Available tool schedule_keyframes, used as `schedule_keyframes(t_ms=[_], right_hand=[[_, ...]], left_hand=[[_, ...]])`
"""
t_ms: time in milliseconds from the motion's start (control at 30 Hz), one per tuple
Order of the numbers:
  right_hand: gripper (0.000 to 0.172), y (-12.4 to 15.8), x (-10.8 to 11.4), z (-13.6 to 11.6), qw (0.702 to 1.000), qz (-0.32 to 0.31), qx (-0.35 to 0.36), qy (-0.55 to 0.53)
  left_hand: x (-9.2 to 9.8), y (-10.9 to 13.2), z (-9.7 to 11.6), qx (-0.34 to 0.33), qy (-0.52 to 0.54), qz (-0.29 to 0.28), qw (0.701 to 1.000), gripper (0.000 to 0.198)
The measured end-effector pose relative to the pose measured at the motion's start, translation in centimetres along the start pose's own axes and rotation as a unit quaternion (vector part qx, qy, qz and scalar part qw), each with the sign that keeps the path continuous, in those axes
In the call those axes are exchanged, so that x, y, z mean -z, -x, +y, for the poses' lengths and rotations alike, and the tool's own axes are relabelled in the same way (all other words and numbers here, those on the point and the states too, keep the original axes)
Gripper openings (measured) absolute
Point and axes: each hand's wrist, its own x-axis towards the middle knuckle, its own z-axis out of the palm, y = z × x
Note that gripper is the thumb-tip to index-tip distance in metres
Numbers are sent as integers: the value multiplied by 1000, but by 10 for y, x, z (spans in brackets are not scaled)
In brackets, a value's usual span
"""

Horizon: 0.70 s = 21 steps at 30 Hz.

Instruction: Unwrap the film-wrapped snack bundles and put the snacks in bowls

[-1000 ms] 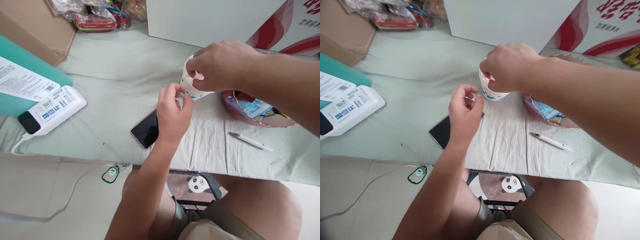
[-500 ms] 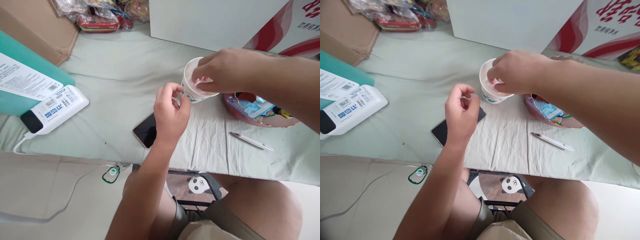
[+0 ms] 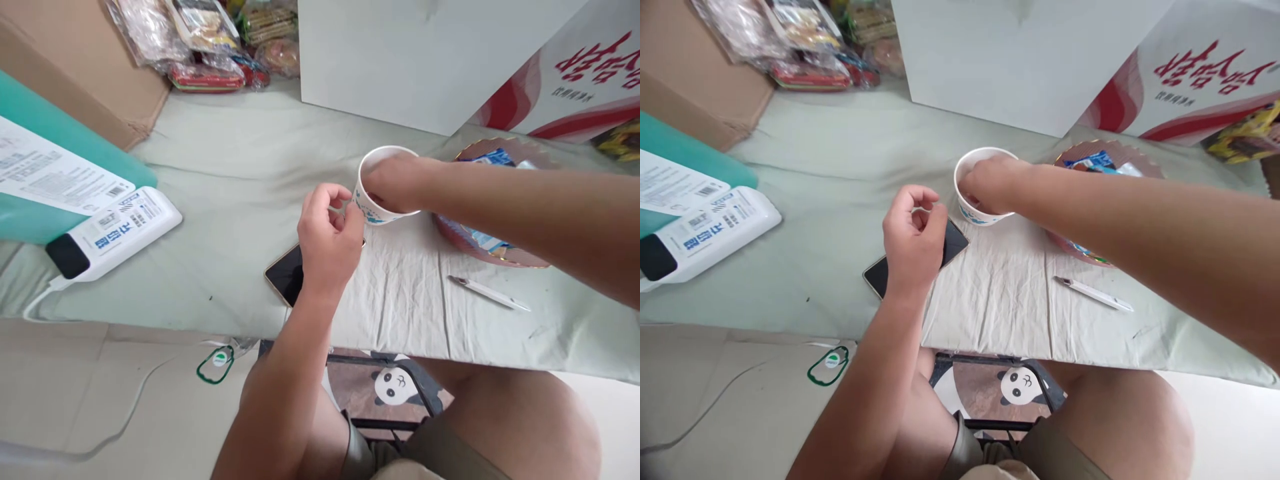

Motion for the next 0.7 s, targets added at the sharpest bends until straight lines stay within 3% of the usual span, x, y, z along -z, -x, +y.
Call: schedule_keyframes(t_ms=[133, 267, 367, 467, 600, 700], right_hand=[[28, -1, 24, 3, 977, -189, 23, 96], [16, -12, 63, 2, 950, -277, 28, 142], [32, -30, 78, -32, 957, -209, 58, 191], [18, -59, 66, -90, 973, -57, 80, 211], [72, -123, 28, -149, 985, 1, 91, 150], [94, -182, 6, -165, 989, 29, 60, 130]], left_hand=[[14, -10, 5, 84, 134, 32, 987, 8], [33, -21, 11, 153, 262, 93, 948, 15], [43, -27, 13, 159, 297, 128, 933, 16], [49, -31, 14, 171, 318, 147, 921, 15], [57, -36, 14, 193, 328, 158, 911, 16], [63, -40, 13, 199, 342, 160, 904, 16]])
